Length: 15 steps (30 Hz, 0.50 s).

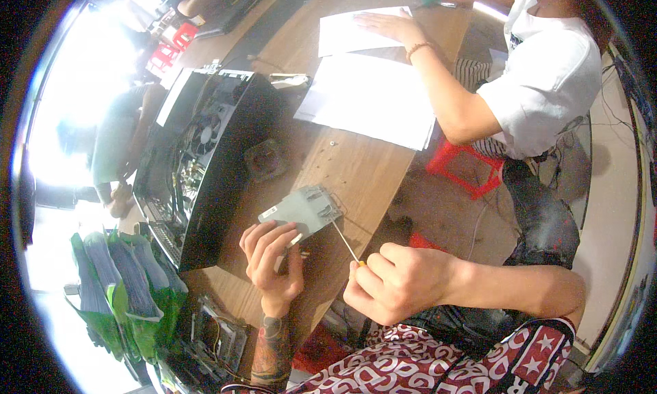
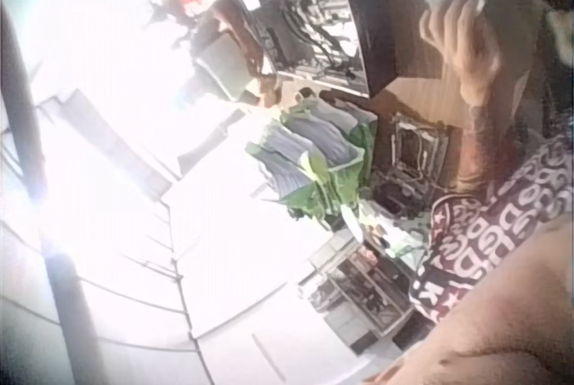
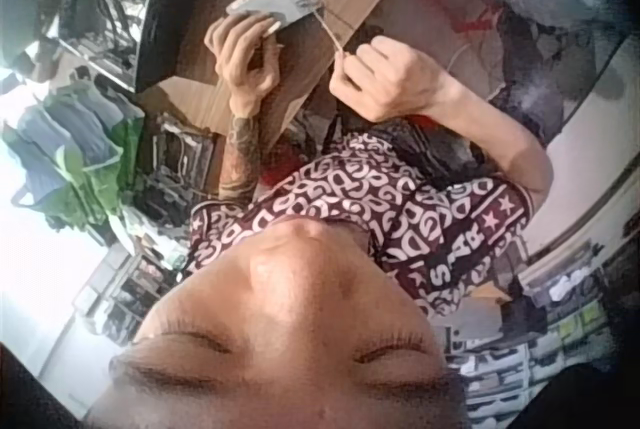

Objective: The person disassembles a computer component using a screwdriver on a table, holding the part and prying its casing open.

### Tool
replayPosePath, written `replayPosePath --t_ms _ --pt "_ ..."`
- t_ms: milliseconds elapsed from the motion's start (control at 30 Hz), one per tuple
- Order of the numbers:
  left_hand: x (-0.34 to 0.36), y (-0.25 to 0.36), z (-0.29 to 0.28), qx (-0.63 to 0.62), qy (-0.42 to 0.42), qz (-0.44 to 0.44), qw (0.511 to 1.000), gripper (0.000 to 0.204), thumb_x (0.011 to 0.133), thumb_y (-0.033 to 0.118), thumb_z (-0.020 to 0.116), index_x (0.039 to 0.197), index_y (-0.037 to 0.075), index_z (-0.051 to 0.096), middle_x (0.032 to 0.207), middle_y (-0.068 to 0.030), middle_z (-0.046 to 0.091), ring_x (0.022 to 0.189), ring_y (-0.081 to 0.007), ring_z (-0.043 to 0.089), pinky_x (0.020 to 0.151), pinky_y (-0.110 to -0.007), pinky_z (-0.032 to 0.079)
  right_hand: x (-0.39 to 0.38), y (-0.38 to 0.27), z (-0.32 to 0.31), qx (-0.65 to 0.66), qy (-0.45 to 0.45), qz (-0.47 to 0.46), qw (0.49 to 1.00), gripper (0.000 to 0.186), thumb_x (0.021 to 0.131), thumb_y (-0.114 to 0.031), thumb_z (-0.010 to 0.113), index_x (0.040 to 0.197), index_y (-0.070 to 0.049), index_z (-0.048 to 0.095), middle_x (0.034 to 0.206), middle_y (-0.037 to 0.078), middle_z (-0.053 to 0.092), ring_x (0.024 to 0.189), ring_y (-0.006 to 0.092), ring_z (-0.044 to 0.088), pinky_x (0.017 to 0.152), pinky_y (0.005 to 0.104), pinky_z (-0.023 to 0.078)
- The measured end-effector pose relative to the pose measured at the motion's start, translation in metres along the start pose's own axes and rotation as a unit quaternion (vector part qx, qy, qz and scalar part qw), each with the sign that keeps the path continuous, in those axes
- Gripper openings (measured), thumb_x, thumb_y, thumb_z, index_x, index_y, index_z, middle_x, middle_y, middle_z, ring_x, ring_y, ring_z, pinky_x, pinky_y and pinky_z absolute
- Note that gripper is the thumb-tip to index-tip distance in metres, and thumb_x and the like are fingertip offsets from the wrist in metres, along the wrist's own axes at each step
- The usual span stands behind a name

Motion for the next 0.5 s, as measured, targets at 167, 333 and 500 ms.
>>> replayPosePath --t_ms 167,333,500 --pt "-0.0021 -0.0001 -0.0057 0.025 -0.006 0.008 1.0 0.029 0.072 -0.004 0.069 0.099 0.007 0.072 0.106 -0.0071 0.074 0.108 -0.0311 0.063 0.101 -0.046 0.042 0.0017 -0.0037 0.0059 0.01 0.015 -0.005 1.0 0.012 0.081 -0.017 0.064 0.076 -0.006 0.061 0.063 -0.001 0.051 0.052 0.0102 0.047 0.047 0.0253 0.032" --pt "-0.0029 -0.0013 -0.0038 0.007 -0.004 -0.004 1.0 0.034 0.071 -0.002 0.071 0.102 0.011 0.072 0.108 -0.0045 0.073 0.112 -0.028 0.063 0.106 -0.048 0.037 0.0018 -0.0042 0.0018 0.002 0.014 -0.004 1.0 0.013 0.082 -0.018 0.064 0.077 -0.006 0.061 0.063 -0.001 0.052 0.051 0.0099 0.047 0.047 0.0255 0.032" --pt "-0.0039 -0.0022 -0.0037 0.009 -0.001 0.002 1.0 0.034 0.071 -0.002 0.07 0.102 0.01 0.072 0.108 -0.0045 0.073 0.112 -0.0277 0.063 0.106 -0.047 0.037 0.0008 -0.0041 0.0028 0.002 0.021 -0.008 1.0 0.014 0.082 -0.018 0.063 0.077 -0.006 0.061 0.064 0.0 0.052 0.051 0.01 0.047 0.047 0.0255 0.031"
Point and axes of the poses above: each hand's wrist, its own x-axis towards the middle knuckle, its own z-axis out of the palm, y = z × x, the point moved 5 cm from there along x, towards the middle knuckle
